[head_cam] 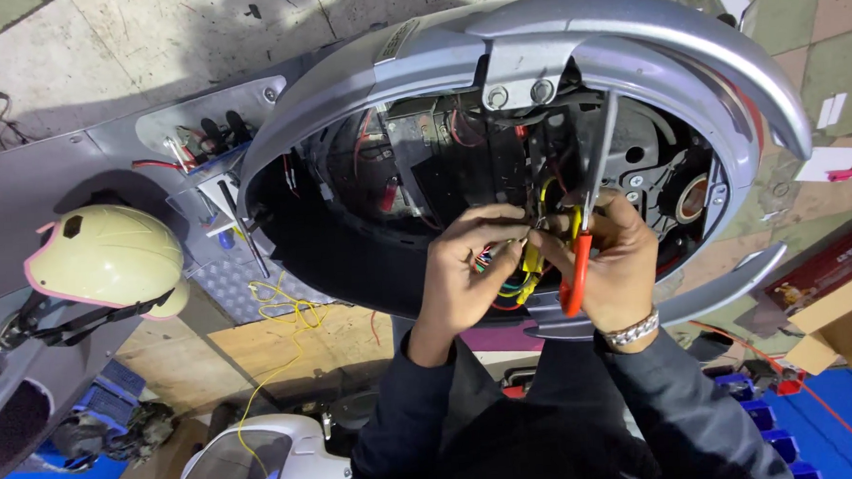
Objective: The person works on the exposed wiring inside the front compartment of a scooter. They use a pair of shears to cut and strip the insulation from various colored wires, then proceed to twist and connect the wire ends together by hand.
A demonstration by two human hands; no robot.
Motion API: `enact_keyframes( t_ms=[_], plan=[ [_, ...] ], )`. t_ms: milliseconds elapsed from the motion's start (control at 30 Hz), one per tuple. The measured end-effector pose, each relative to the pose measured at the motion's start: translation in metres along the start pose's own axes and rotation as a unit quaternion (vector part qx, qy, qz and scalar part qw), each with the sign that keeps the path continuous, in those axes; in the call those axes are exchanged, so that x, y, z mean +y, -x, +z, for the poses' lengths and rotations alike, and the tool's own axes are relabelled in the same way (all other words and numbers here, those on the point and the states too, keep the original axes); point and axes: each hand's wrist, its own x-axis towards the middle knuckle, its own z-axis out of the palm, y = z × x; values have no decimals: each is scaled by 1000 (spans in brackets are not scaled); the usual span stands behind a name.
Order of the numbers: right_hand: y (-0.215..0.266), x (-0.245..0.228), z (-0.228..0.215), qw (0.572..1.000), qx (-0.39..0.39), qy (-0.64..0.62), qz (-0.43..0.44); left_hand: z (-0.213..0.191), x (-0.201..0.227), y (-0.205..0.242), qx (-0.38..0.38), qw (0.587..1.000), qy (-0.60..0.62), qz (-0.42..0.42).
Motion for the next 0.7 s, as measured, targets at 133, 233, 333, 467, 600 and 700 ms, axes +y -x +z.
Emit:
enact_keyframes(
  t_ms=[133, 233, 333, 467, 600, 700],
  plan=[
    [3, 11, 4, 1000, 14, 5, -18, -1, 9, -19, -2, 998, 17, -64],
    [2, 9, 4, 999, 2, 13, -33, -4, 10, -37, -105, 988, -97, -53],
    [-1, -2, 6, 1000, -11, 11, -3, -5, -23, -43, -154, 984, -49, -73],
    [-6, -1, 4, 999, -15, 16, 24, -1, -28, -45, -109, 987, -111, 40],
    [-11, -13, 1, 998, -33, 27, 56, -8, -44, -52, -172, 964, -108, 170],
    [-14, -3, -6, 998, -41, 13, 51, -18, -51, -65, -249, 952, -62, 169]
  ],
)
